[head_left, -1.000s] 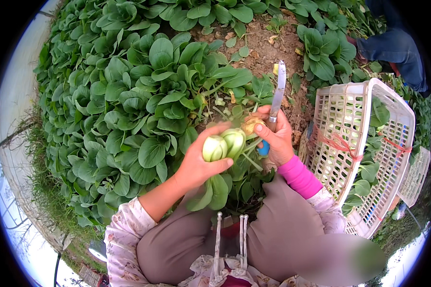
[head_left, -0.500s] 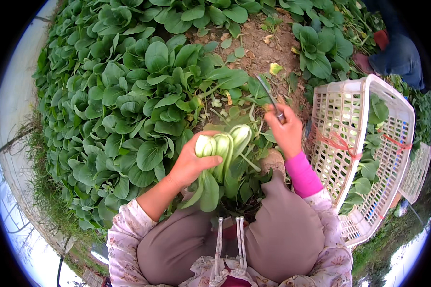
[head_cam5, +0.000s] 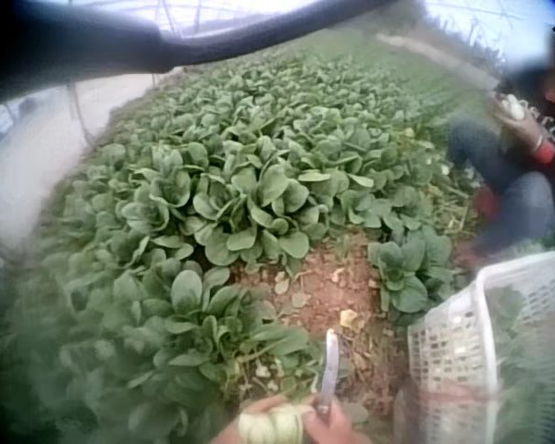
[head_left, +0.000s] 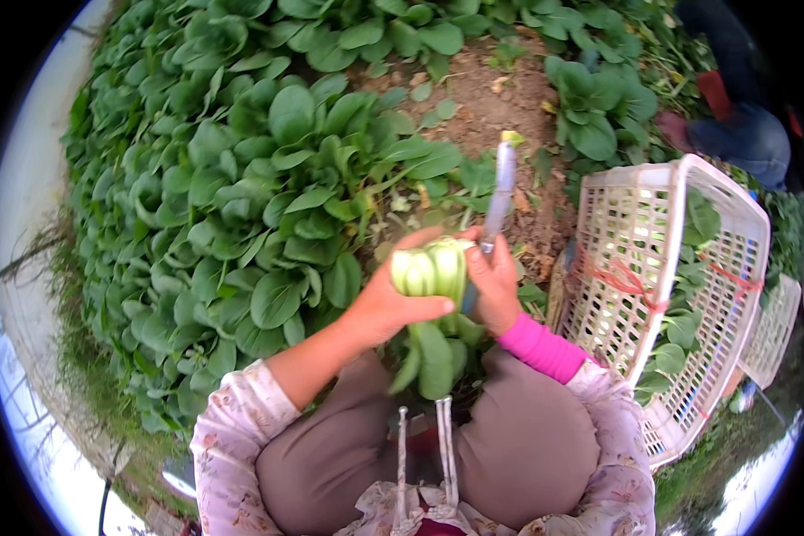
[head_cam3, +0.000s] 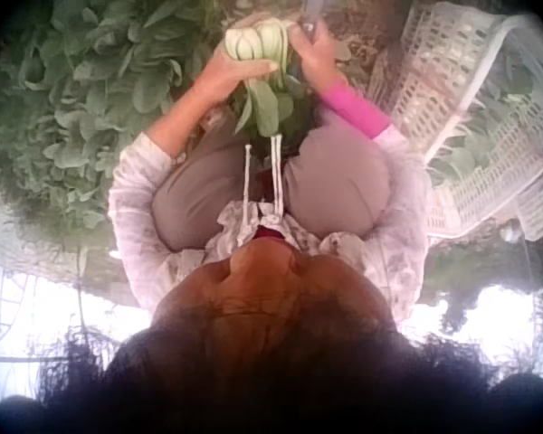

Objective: The person harvests leafy green vegetables in a field using a knife to cut the stems, then places the harvested vegetables into white plastic baskets. The person also transfers vegetables between baskets to organize the harvest.

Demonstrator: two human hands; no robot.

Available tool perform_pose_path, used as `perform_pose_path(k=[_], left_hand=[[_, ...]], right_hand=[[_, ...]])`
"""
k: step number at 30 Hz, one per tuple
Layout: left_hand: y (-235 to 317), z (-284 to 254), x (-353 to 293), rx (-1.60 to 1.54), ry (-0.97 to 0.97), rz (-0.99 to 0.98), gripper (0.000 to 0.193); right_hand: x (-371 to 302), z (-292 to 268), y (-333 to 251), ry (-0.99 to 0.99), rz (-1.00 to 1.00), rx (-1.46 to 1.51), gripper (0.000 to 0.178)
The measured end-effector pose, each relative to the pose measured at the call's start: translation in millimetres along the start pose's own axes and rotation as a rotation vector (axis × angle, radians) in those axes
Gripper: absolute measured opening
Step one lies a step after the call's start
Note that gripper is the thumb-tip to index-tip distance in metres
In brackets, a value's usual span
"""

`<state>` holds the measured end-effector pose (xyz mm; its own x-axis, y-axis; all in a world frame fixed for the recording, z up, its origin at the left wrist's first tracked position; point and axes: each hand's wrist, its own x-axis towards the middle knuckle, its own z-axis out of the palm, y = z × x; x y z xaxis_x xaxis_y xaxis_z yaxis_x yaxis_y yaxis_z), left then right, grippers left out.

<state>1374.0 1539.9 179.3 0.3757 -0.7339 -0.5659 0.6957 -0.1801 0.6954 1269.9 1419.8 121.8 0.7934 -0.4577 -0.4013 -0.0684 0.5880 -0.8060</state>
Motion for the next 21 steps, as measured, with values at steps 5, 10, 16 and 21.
perform_pose_path(k=[5, 10, 16, 21], left_hand=[[24.6, -34.4, 25.7, 0.25, 0.065, -0.08, 0.077], [11.2, -80.2, 23.9, 1.69, 0.119, -0.395, 0.066], [-18.7, -86.9, -1.8, 1.948, 0.108, -0.325, 0.058], [-17.1, -98.4, -0.7, 1.881, 0.149, -0.334, 0.056]], right_hand=[[29.1, -36.5, 15.0, -0.072, 0.006, -0.638, 0.032], [35.7, -24.8, 36.4, -0.196, -0.114, -1.065, 0.026], [77.9, -4.0, 60.2, -0.404, -0.134, -1.21, 0.028], [122.8, -0.8, 89.7, -0.497, 0.08, -1.286, 0.03]])
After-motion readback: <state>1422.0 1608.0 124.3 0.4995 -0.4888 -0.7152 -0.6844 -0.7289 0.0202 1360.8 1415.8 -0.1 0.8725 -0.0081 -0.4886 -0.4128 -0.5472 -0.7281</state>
